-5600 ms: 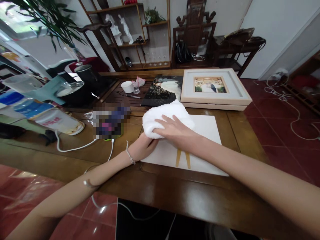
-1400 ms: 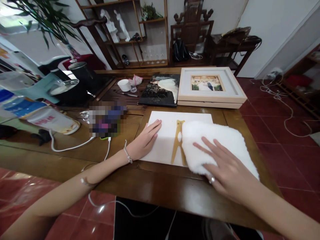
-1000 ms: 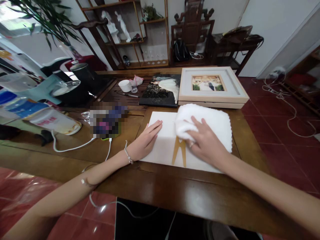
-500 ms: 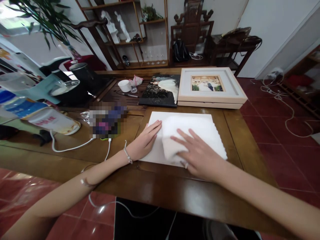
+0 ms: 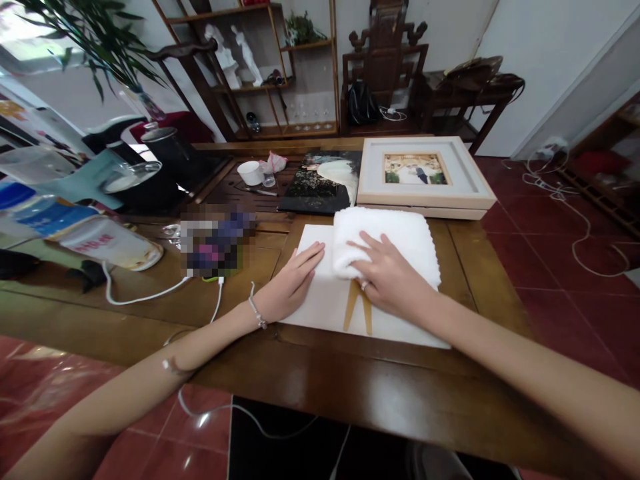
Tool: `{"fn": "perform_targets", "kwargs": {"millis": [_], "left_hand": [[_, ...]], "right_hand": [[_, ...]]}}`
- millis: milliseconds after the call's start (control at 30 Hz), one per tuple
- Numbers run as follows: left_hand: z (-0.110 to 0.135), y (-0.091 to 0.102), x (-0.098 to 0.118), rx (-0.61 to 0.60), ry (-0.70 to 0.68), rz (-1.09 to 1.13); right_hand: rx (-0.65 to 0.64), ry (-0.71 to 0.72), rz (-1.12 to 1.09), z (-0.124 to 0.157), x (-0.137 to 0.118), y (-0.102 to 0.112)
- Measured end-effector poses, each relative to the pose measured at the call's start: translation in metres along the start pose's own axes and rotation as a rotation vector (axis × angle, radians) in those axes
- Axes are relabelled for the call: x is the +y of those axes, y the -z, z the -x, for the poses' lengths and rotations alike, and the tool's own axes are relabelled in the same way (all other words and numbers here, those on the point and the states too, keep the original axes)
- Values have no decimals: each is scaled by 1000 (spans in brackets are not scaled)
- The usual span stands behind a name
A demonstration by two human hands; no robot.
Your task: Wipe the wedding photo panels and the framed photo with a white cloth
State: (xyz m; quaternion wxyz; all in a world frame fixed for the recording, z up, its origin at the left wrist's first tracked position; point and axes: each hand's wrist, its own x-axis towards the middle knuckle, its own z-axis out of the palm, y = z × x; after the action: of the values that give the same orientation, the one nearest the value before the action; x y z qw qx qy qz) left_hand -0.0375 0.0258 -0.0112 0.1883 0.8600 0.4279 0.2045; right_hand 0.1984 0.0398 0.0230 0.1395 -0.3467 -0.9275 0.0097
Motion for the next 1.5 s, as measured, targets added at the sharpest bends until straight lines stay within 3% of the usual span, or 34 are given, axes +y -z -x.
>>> {"fn": "perform_targets", "kwargs": {"millis": [233, 333, 433, 633, 767, 900, 1067, 1200, 1333, 1500], "left_hand": [[0, 0, -1, -9, -1, -9], [0, 1, -1, -16, -4, -10], [0, 1, -1, -11, -6, -6], [0, 0, -2, -4, -3, 1], [-1, 0, -2, 33, 3, 58], [-3, 3, 0, 176, 68, 211], [-5, 9, 6, 334, 106, 335], [-4, 9, 7, 310, 85, 322], [-2, 4, 3, 198, 59, 189], [0, 1, -1, 65, -4, 13]], "right_hand": [[18, 127, -78, 57, -80, 2], [33, 191, -100, 69, -97, 6], [26, 189, -119, 65, -88, 9], [32, 88, -17, 28, -25, 9], [68, -70, 18, 2, -1, 4], [35, -124, 2, -7, -18, -1], [-97, 163, -92, 15, -69, -1], [-174, 354, -170, 38, -90, 11], [-137, 318, -136, 42, -80, 33], [-38, 155, -32, 27, -37, 48]]}}
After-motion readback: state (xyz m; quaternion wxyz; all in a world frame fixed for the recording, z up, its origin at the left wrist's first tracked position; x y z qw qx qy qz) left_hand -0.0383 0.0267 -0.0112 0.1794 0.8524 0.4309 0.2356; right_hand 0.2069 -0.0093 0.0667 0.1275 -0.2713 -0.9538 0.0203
